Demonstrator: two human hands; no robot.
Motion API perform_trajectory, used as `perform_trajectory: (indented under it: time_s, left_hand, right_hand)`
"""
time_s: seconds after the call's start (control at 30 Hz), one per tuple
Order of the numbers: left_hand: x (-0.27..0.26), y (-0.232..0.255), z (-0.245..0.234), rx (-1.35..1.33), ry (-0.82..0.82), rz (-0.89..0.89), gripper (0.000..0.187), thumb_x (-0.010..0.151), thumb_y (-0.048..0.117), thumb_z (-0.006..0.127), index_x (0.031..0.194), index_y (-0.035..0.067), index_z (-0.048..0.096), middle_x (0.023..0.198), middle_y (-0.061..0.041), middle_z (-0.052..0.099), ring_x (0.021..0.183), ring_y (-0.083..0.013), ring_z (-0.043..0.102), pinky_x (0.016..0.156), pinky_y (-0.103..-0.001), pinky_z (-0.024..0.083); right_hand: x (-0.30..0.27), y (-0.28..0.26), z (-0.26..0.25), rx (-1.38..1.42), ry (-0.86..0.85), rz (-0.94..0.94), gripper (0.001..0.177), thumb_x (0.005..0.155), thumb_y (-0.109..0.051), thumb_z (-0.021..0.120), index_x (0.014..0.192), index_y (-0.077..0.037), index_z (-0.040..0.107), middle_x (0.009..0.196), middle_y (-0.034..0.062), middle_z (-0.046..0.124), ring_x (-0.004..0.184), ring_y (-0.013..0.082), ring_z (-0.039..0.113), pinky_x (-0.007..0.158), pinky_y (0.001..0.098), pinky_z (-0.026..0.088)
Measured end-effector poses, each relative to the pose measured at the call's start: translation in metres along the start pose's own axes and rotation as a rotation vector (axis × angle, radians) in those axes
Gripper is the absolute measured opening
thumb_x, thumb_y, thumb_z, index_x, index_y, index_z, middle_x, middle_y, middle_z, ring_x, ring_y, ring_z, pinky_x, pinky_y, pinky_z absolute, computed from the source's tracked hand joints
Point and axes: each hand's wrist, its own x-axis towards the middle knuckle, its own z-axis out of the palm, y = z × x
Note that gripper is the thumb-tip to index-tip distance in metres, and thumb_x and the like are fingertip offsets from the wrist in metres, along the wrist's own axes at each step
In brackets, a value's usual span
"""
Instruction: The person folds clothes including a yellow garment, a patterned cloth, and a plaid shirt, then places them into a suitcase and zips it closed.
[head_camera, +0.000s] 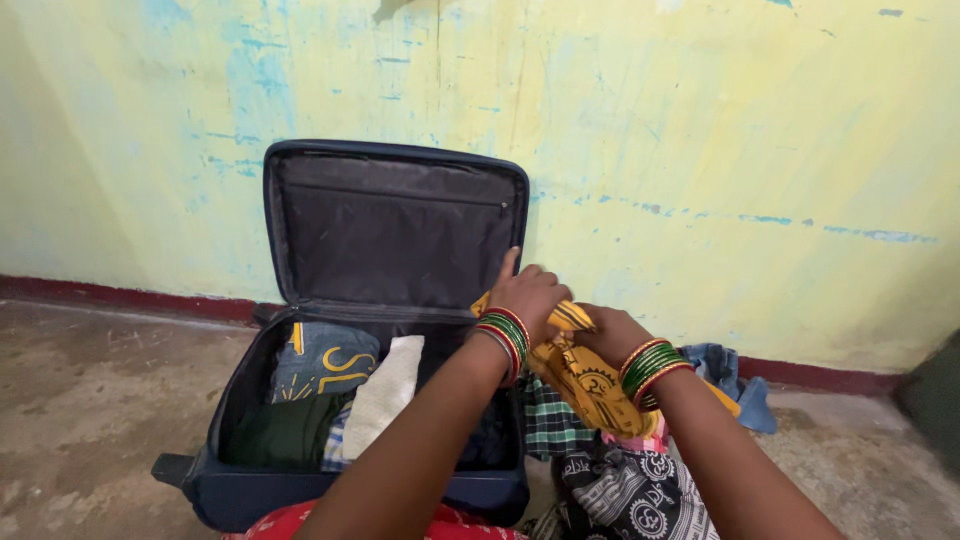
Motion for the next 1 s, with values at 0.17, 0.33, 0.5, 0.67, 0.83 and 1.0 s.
perform_trajectory:
  time_s: [0.17, 0.33, 0.5, 0.67, 0.83, 1.0]
  left_hand:
    - [-0.007, -0.024, 0.006, -0.122, -0.018, -0.183, 0.028, 0.081, 0.035, 0.080, 0.106, 0.022, 0.077, 0.109, -0.004, 0.072, 0.108, -0.0252, 0.068, 0.111, -0.050, 0.038]
    - [-0.024, -0.050, -0.005, -0.288, 0.112, -0.293, 0.029, 0.077, 0.035, 0.082, 0.101, 0.021, 0.077, 0.108, -0.007, 0.070, 0.104, -0.0314, 0.067, 0.090, -0.045, 0.053]
    - [-0.042, -0.084, -0.013, -0.389, 0.136, -0.361, 0.031, 0.074, 0.036, 0.084, 0.099, 0.020, 0.078, 0.104, -0.008, 0.072, 0.103, -0.0303, 0.068, 0.090, -0.043, 0.053]
    - [-0.065, -0.123, -0.011, -0.403, 0.192, -0.309, 0.035, 0.072, 0.035, 0.087, 0.099, 0.015, 0.078, 0.102, -0.010, 0.073, 0.103, -0.0311, 0.068, 0.092, -0.042, 0.053]
    - [-0.104, -0.181, -0.013, -0.397, 0.125, -0.267, 0.039, 0.067, 0.029, 0.091, 0.099, 0.011, 0.075, 0.102, -0.012, 0.072, 0.101, -0.0325, 0.068, 0.092, -0.042, 0.053]
    - [-0.153, -0.241, 0.006, -0.245, 0.031, -0.125, 0.047, 0.065, 0.021, 0.091, 0.105, 0.012, 0.067, 0.105, -0.011, 0.069, 0.103, -0.0345, 0.066, 0.090, -0.044, 0.052]
  right_hand:
    - [-0.013, -0.022, -0.007, 0.108, -0.120, 0.067, 0.061, 0.080, -0.046, 0.076, 0.132, -0.017, 0.067, 0.109, 0.0125, 0.079, 0.098, 0.0251, 0.077, 0.090, 0.0382, 0.058]
    - [-0.016, -0.001, -0.010, 0.162, -0.282, 0.094, 0.072, 0.072, -0.048, 0.085, 0.130, -0.010, 0.068, 0.113, 0.0109, 0.080, 0.103, 0.0211, 0.074, 0.094, 0.0352, 0.056]
    - [-0.013, -0.016, -0.012, 0.150, -0.282, 0.093, 0.077, 0.069, -0.043, 0.089, 0.133, -0.009, 0.062, 0.114, 0.0101, 0.078, 0.105, 0.0199, 0.074, 0.094, 0.0354, 0.057]
    - [-0.006, -0.048, 0.003, 0.253, -0.382, -0.001, 0.069, 0.067, -0.028, 0.090, 0.127, -0.005, 0.067, 0.110, 0.0111, 0.082, 0.102, 0.0205, 0.076, 0.094, 0.0331, 0.057]
    - [0.009, -0.079, 0.021, 0.140, -0.307, -0.060, 0.063, 0.072, -0.026, 0.086, 0.130, -0.011, 0.066, 0.110, 0.0086, 0.081, 0.101, 0.0203, 0.076, 0.094, 0.0337, 0.057]
    - [0.028, -0.120, 0.058, -0.083, -0.243, -0.185, 0.056, 0.075, -0.029, 0.087, 0.125, -0.017, 0.066, 0.109, 0.0082, 0.079, 0.102, 0.0247, 0.075, 0.092, 0.0366, 0.055]
